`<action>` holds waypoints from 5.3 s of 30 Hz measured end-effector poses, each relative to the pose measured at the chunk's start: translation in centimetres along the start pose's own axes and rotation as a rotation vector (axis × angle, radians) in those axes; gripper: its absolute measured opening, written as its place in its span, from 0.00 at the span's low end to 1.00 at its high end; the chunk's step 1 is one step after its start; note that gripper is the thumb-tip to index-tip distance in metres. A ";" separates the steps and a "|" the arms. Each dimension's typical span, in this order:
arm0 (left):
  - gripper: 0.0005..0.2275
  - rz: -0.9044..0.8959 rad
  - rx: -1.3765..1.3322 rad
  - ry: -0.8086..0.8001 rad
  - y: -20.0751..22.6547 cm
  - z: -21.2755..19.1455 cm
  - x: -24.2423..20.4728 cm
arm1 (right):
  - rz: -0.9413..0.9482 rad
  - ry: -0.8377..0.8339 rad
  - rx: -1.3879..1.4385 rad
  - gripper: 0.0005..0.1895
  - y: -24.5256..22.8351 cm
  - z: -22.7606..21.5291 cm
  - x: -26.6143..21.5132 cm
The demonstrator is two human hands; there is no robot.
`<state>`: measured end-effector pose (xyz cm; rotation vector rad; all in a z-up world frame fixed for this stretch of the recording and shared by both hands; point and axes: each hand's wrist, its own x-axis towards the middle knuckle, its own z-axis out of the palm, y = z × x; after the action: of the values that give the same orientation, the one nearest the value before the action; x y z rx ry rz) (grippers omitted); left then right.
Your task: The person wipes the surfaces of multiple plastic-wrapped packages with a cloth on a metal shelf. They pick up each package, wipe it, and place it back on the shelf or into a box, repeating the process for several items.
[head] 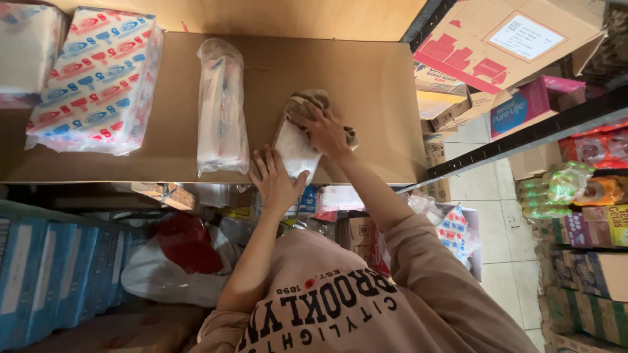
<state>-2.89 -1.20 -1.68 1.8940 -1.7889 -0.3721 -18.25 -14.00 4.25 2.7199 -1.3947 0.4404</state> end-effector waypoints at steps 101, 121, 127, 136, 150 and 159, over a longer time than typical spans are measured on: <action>0.10 0.644 -0.102 0.465 0.6 0.7 -1.5 | -0.025 0.043 -0.019 0.30 -2.9 -1.2 -6.5; 0.31 0.095 -0.126 0.042 1.4 -3.4 1.7 | 0.653 0.317 1.172 0.39 15.5 2.4 -8.9; 0.37 -0.067 0.048 -0.108 2.6 -0.9 4.3 | 0.710 0.583 1.766 0.22 14.2 3.3 -11.2; 0.21 -0.172 -0.211 -0.297 0.9 -0.7 8.0 | 0.511 0.678 1.912 0.17 14.3 6.7 -11.5; 0.13 -0.006 -0.521 0.400 1.3 -15.3 6.6 | 0.639 0.187 1.834 0.24 -4.2 8.5 0.5; 0.22 0.048 -0.743 0.128 0.5 -9.6 8.6 | 0.660 0.172 1.618 0.32 -3.1 -2.6 -3.7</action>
<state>2.53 -8.09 7.79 1.3092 -1.3420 -0.7551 -18.45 -8.80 5.93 2.4903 -2.4891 2.7450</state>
